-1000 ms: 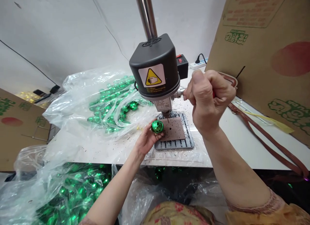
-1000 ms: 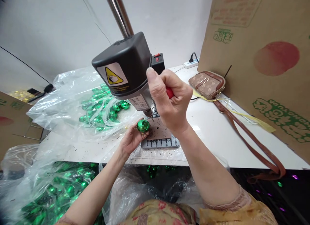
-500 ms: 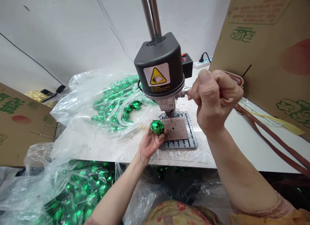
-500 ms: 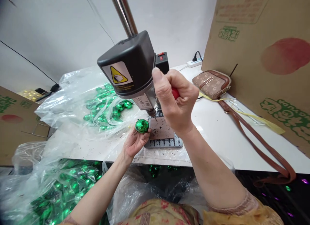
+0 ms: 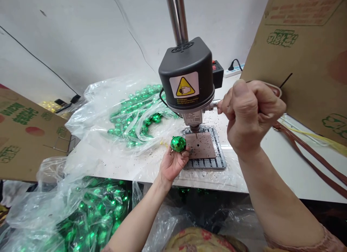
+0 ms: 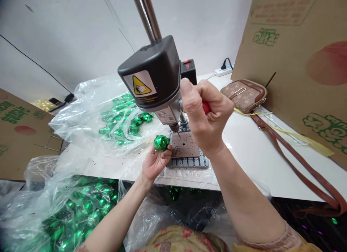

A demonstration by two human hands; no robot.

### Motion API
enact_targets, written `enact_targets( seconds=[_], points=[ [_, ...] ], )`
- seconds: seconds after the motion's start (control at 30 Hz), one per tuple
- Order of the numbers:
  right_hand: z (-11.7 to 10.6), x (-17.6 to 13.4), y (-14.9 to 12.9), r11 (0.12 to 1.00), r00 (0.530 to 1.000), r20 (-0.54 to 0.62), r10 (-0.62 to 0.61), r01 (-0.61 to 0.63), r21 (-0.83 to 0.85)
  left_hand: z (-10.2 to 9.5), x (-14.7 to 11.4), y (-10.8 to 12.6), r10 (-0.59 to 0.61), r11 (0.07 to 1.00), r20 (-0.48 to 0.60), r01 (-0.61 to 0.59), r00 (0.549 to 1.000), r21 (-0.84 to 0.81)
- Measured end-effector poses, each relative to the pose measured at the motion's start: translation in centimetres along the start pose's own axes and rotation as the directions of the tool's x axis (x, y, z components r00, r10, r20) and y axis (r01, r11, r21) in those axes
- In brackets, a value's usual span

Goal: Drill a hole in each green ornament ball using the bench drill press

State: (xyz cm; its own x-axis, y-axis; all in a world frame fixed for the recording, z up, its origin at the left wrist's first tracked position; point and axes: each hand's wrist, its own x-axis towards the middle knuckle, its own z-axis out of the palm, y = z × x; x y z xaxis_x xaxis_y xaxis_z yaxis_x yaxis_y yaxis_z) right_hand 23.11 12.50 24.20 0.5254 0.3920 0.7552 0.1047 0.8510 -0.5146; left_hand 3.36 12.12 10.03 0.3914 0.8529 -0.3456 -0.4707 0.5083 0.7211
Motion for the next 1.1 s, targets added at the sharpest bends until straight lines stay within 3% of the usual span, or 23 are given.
enact_targets(
  seconds=[0.3,0.43,0.53,0.87,1.1],
  points=[
    [0.0,0.0,0.3,0.999,1.000,-0.017,-0.001,0.002,0.033,-0.3,-0.2,0.0,0.129,0.992,-0.060,-0.129,0.990,0.000],
    [0.0,-0.1,0.1,1.000,1.000,-0.006,-0.008,0.008,0.015,-0.4,0.5,0.3,0.343,0.915,-0.091,-0.310,0.935,0.256],
    [-0.1,-0.1,-0.1,1.000,1.000,0.007,0.002,-0.002,-0.003,-0.4,1.3,0.5,0.434,0.810,-0.028,-0.376,0.900,0.450],
    [-0.2,-0.3,-0.1,1.000,0.999,0.043,0.026,-0.026,0.010,-0.8,4.3,-0.1,0.436,0.661,0.156,-0.433,0.886,0.613],
    [-0.2,-0.3,0.0,1.000,0.998,0.066,-0.017,0.016,0.019,-0.7,4.5,-0.2,0.444,0.577,0.199,-0.449,0.874,0.682]
  ],
)
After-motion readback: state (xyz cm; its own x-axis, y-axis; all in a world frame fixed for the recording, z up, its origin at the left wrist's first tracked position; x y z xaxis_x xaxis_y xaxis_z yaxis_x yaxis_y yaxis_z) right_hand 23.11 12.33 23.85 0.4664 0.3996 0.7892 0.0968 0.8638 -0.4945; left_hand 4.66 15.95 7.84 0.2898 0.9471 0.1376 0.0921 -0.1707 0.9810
